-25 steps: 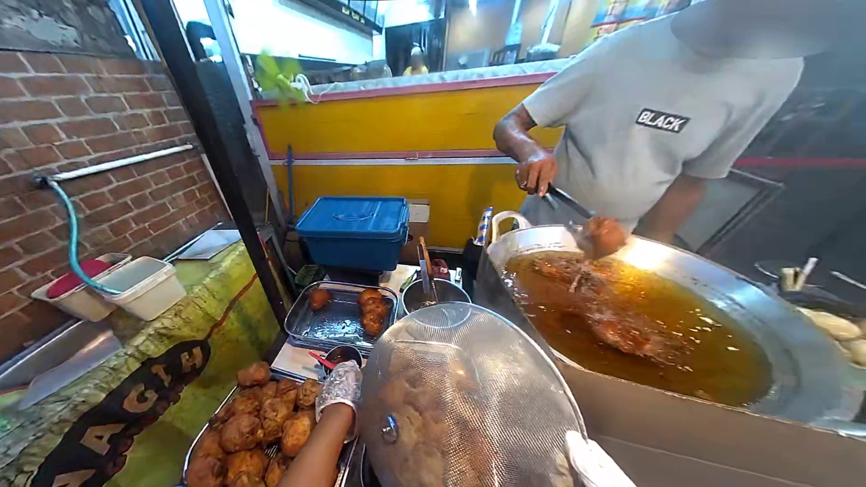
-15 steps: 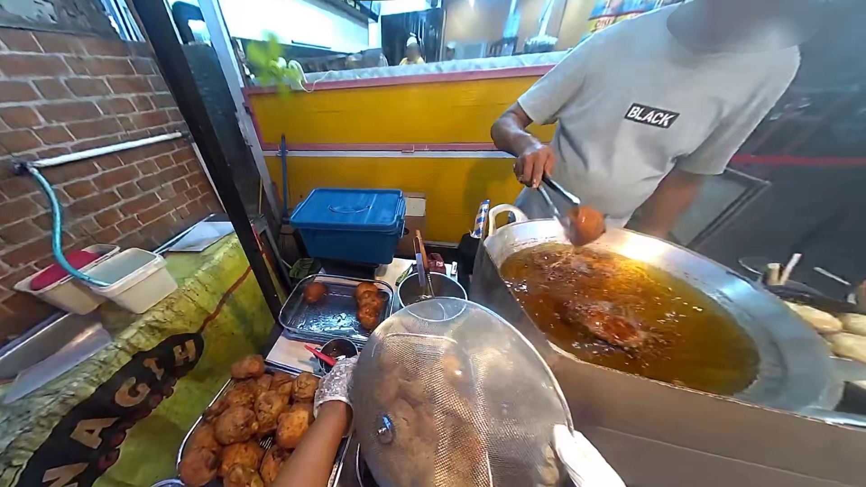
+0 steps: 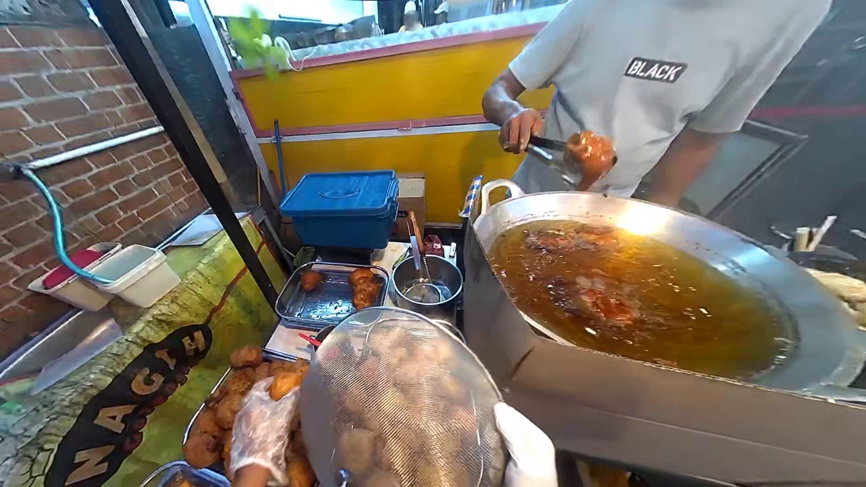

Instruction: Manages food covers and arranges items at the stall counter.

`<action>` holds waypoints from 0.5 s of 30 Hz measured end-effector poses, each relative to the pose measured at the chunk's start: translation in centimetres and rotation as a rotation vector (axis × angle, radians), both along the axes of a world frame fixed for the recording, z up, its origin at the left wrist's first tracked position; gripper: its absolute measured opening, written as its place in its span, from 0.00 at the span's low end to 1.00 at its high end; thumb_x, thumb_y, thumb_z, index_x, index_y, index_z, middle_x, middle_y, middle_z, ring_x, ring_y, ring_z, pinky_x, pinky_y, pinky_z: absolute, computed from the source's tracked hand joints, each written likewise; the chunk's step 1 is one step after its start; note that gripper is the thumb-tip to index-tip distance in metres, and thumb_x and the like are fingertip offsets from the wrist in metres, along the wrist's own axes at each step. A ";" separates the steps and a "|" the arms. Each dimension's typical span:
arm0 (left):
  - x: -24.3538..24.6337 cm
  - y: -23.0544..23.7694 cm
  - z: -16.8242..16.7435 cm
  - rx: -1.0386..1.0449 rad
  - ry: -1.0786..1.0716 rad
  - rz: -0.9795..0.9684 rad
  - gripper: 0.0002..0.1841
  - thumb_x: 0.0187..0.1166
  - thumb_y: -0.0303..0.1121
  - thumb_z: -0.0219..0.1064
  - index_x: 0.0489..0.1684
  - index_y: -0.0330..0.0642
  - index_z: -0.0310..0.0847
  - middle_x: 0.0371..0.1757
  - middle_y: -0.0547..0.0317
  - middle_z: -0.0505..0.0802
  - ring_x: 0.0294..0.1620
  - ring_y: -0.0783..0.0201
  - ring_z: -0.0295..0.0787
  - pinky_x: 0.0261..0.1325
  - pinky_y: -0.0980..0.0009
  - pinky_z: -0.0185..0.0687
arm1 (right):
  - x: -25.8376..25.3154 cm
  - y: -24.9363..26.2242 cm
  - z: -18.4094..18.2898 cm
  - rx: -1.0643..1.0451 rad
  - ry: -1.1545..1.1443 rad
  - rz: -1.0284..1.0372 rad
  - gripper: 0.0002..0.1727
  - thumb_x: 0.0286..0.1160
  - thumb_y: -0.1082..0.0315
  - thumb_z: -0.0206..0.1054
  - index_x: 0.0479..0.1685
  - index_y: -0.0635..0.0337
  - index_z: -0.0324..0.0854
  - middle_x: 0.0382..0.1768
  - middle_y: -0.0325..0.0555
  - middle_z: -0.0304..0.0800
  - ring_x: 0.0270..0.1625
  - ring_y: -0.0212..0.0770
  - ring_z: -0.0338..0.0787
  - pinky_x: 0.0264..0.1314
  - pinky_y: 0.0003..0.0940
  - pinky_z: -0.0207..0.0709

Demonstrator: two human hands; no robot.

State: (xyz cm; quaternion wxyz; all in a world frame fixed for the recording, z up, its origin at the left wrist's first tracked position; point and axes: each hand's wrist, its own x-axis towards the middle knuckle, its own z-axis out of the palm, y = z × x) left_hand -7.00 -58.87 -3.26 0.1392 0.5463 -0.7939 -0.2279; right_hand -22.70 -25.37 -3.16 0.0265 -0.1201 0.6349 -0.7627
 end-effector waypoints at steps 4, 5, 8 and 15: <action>2.7 -0.8 2.8 -0.033 0.048 0.013 0.34 0.64 0.56 0.79 0.69 0.49 0.84 0.63 0.45 0.91 0.66 0.44 0.87 0.70 0.36 0.78 | -0.6 -0.7 -1.7 0.046 -0.028 0.028 0.23 0.87 0.63 0.58 0.17 0.56 0.80 0.15 0.39 0.79 0.20 0.35 0.80 0.25 0.32 0.78; 2.1 -1.1 4.6 -0.066 0.059 -0.002 0.33 0.64 0.54 0.79 0.69 0.49 0.84 0.61 0.45 0.92 0.65 0.44 0.88 0.69 0.35 0.80 | -0.6 -0.6 -2.2 0.052 -0.048 0.019 0.23 0.88 0.63 0.58 0.16 0.56 0.80 0.15 0.40 0.79 0.19 0.35 0.80 0.24 0.32 0.78; -1.5 -0.6 11.9 -0.168 0.043 -0.128 0.29 0.68 0.53 0.79 0.67 0.51 0.85 0.58 0.43 0.92 0.60 0.41 0.89 0.64 0.32 0.80 | -0.6 -0.1 -3.2 0.088 -0.102 -0.021 0.24 0.87 0.62 0.58 0.15 0.56 0.79 0.12 0.38 0.77 0.17 0.33 0.79 0.22 0.31 0.77; -17.0 5.4 17.1 -0.033 -0.331 -0.677 0.25 0.61 0.56 0.79 0.56 0.60 0.87 0.48 0.61 0.94 0.49 0.57 0.92 0.54 0.43 0.88 | -1.0 0.5 -4.1 0.040 -0.217 -0.063 0.24 0.87 0.62 0.61 0.15 0.58 0.81 0.13 0.40 0.78 0.18 0.34 0.79 0.23 0.33 0.77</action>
